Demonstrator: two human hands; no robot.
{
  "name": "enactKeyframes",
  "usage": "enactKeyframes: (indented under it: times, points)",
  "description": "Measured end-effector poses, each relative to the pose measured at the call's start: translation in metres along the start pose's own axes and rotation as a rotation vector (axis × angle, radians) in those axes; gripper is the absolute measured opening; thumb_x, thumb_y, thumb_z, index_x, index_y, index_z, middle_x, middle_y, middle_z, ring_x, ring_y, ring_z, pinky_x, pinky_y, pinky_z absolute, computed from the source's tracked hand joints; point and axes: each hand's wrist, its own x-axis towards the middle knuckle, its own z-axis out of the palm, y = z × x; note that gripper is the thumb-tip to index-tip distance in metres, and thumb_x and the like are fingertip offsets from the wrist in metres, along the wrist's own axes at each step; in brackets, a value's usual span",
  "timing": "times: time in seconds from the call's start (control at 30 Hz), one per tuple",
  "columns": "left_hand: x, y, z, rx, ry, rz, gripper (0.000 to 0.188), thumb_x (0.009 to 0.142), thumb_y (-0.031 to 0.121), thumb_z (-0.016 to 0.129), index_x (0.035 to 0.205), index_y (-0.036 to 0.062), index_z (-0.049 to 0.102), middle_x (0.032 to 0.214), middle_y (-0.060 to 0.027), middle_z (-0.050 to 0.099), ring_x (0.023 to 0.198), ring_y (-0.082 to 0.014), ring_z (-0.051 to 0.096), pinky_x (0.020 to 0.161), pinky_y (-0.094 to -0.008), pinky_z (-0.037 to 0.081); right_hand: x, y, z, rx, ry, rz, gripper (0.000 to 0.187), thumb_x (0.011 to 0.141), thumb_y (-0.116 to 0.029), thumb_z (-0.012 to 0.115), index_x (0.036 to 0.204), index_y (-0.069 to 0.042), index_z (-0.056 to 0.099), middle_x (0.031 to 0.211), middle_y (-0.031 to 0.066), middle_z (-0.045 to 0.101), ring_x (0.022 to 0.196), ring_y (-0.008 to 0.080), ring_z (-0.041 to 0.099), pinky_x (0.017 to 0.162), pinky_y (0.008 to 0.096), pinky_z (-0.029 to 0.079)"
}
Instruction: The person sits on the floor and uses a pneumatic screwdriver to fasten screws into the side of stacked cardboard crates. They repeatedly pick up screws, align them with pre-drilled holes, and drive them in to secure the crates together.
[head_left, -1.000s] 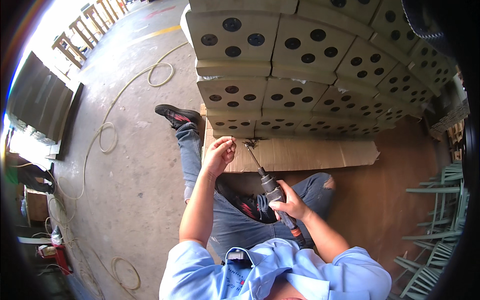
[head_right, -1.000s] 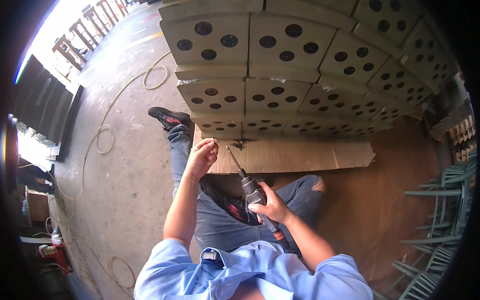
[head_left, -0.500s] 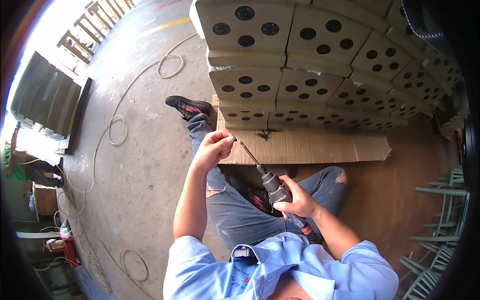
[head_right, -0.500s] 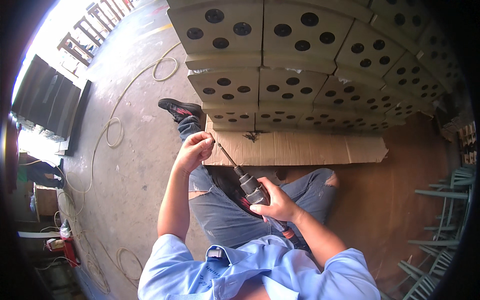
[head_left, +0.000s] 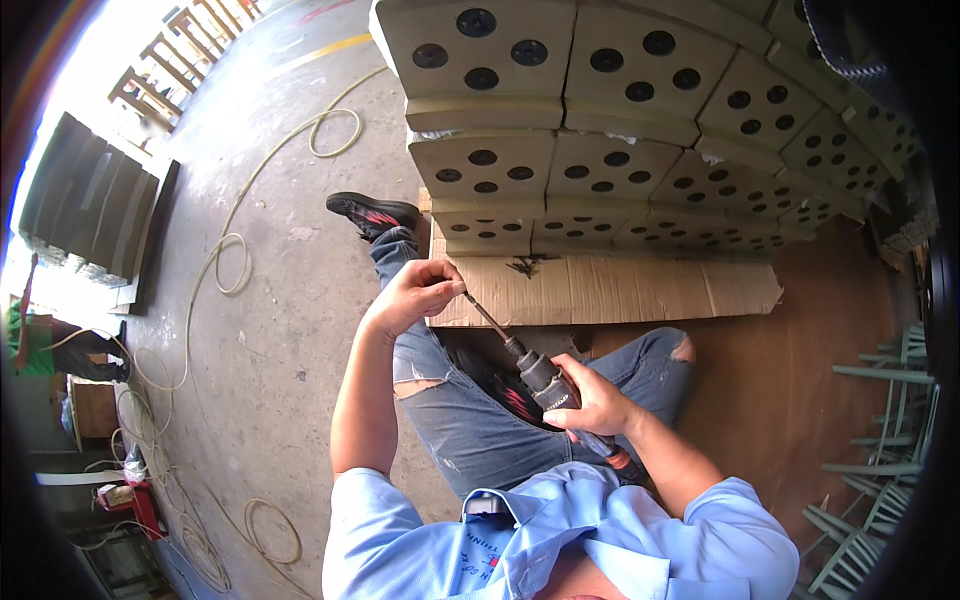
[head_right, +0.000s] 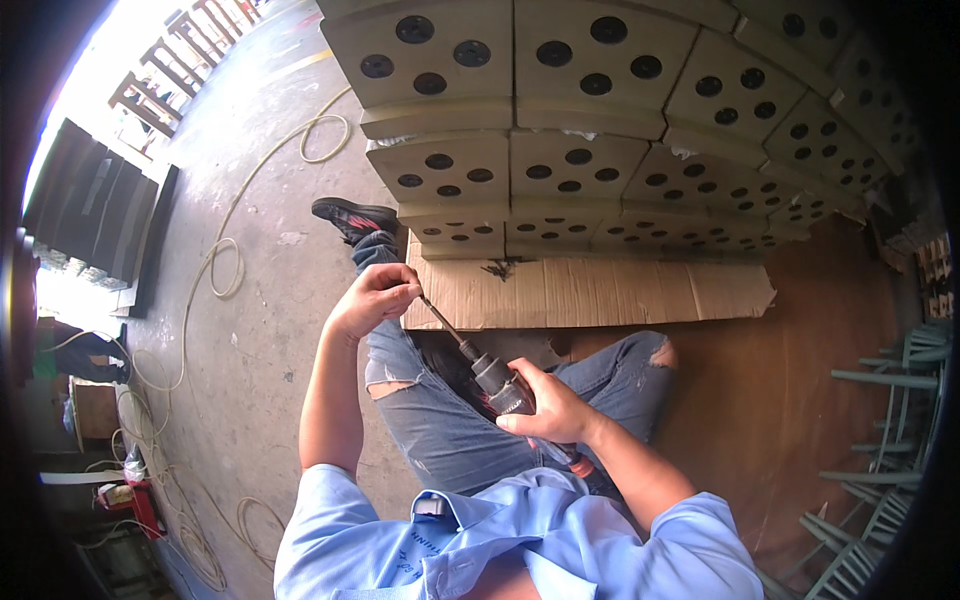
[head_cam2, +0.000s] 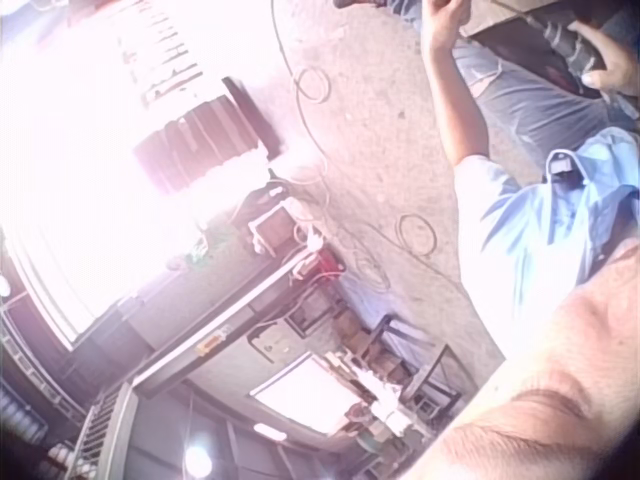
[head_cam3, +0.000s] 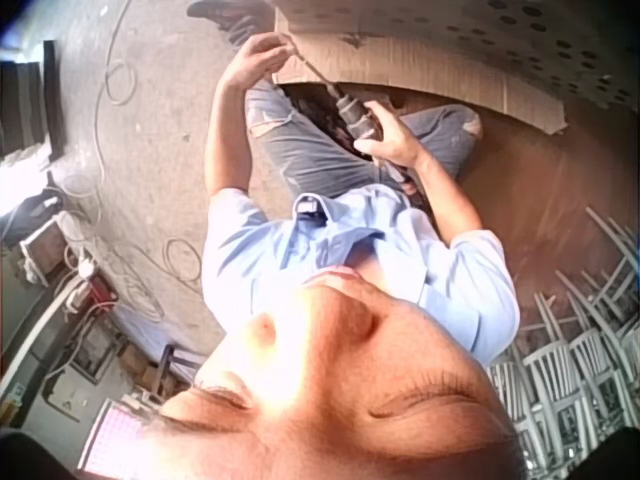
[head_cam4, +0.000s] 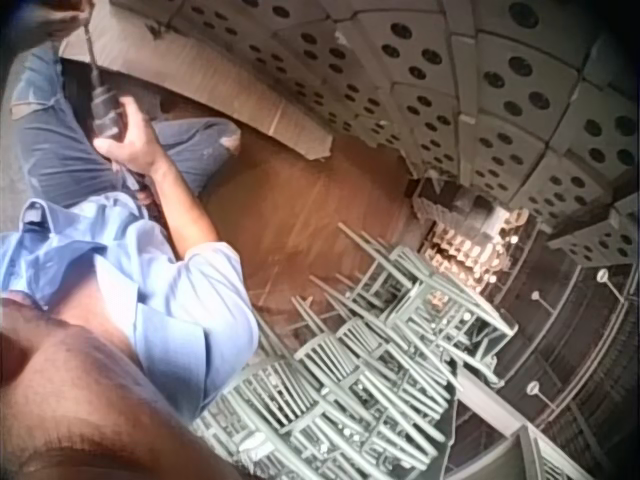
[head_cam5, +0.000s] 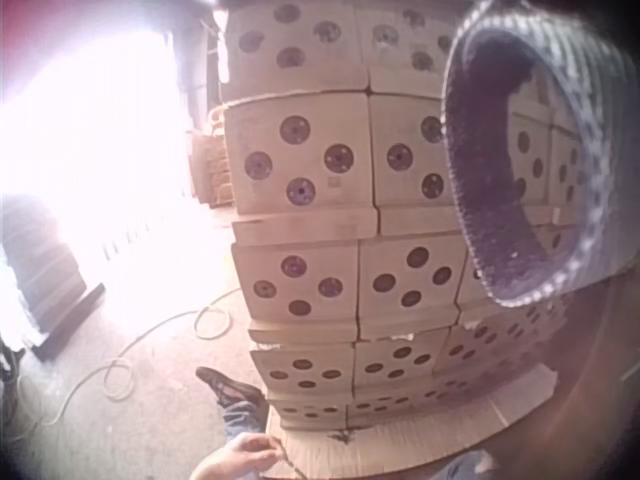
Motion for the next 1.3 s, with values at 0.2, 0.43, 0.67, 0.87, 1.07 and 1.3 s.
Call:
enactKeyframes:
  times: [0.2, 0.43, 0.67, 0.87, 1.07, 1.3]
  points:
    - [0.007, 0.036, -0.004, -0.091, -0.108, -0.115, 0.019, 0.099, 0.018, 0.07, 0.094, 0.0008, 0.065, 0.069, 0.0076, 0.044, 0.056, -0.0019, 0.036, 0.047, -0.0197, 0.027, 0.0, -0.016, 0.007, 0.051, -0.003, -0.031, 0.061, 0.086, -0.014, 0.077, 0.132, 0.002, 0.04, 0.089, 0.0085, 0.061, 0.061, 0.0123, 0.061, 0.051, 0.0302, 0.053]
    - [0.039, 0.085, 0.023, -0.609, 0.078, 0.26, 0.027, 0.107, 0.026, 0.057, 0.104, 0.0003, 0.065, 0.076, 0.0042, 0.048, 0.06, -0.0035, 0.039, 0.048, -0.0187, 0.03, 0.017, -0.083, 0.021, 0.392, -0.011, -0.116, 0.054, 0.086, -0.016, 0.065, 0.133, -0.004, 0.041, 0.086, 0.0139, 0.06, 0.054, 0.021, 0.063, 0.051, 0.0345, 0.055]
    - [0.072, 0.151, 0.022, -0.618, 0.142, 0.414, 0.031, 0.11, 0.025, 0.051, 0.12, -0.0018, 0.064, 0.076, 0.0047, 0.046, 0.058, -0.0039, 0.038, 0.047, -0.0196, 0.029, 0.057, -0.138, 0.039, 0.723, -0.161, -0.181, 0.048, 0.099, -0.037, 0.053, 0.135, -0.006, 0.047, 0.089, 0.0133, 0.058, 0.056, 0.0209, 0.06, 0.055, 0.0365, 0.053]
    - [0.089, 0.16, 0.023, -0.579, 0.254, 0.43, 0.027, 0.108, 0.024, 0.054, 0.116, -0.0002, 0.065, 0.071, 0.0054, 0.045, 0.057, -0.0042, 0.037, 0.048, -0.0189, 0.032, 0.092, -0.165, 0.071, 0.857, -0.113, -0.302, 0.039, 0.1, -0.042, 0.052, 0.11, -0.004, 0.05, 0.088, 0.0123, 0.059, 0.059, 0.0204, 0.062, 0.055, 0.0362, 0.053]
    - [0.091, 0.164, 0.02, -0.518, 0.3, 0.438, 0.025, 0.108, 0.024, 0.055, 0.116, 0.0021, 0.064, 0.071, 0.0062, 0.044, 0.057, -0.0041, 0.038, 0.049, -0.0207, 0.035, 0.108, -0.167, 0.091, 0.888, -0.09, -0.322, 0.033, 0.099, -0.039, 0.053, 0.104, -0.007, 0.05, 0.086, 0.01, 0.06, 0.061, 0.0207, 0.063, 0.061, 0.0378, 0.053]
    - [0.092, 0.169, 0.018, -0.492, 0.312, 0.46, 0.027, 0.108, 0.025, 0.055, 0.115, 0.0014, 0.064, 0.071, 0.0054, 0.046, 0.057, -0.0042, 0.04, 0.047, -0.0206, 0.033, 0.117, -0.165, 0.096, 0.911, -0.104, -0.331, 0.03, 0.099, -0.037, 0.055, 0.106, -0.008, 0.049, 0.086, 0.0097, 0.059, 0.061, 0.0209, 0.064, 0.06, 0.0379, 0.052]
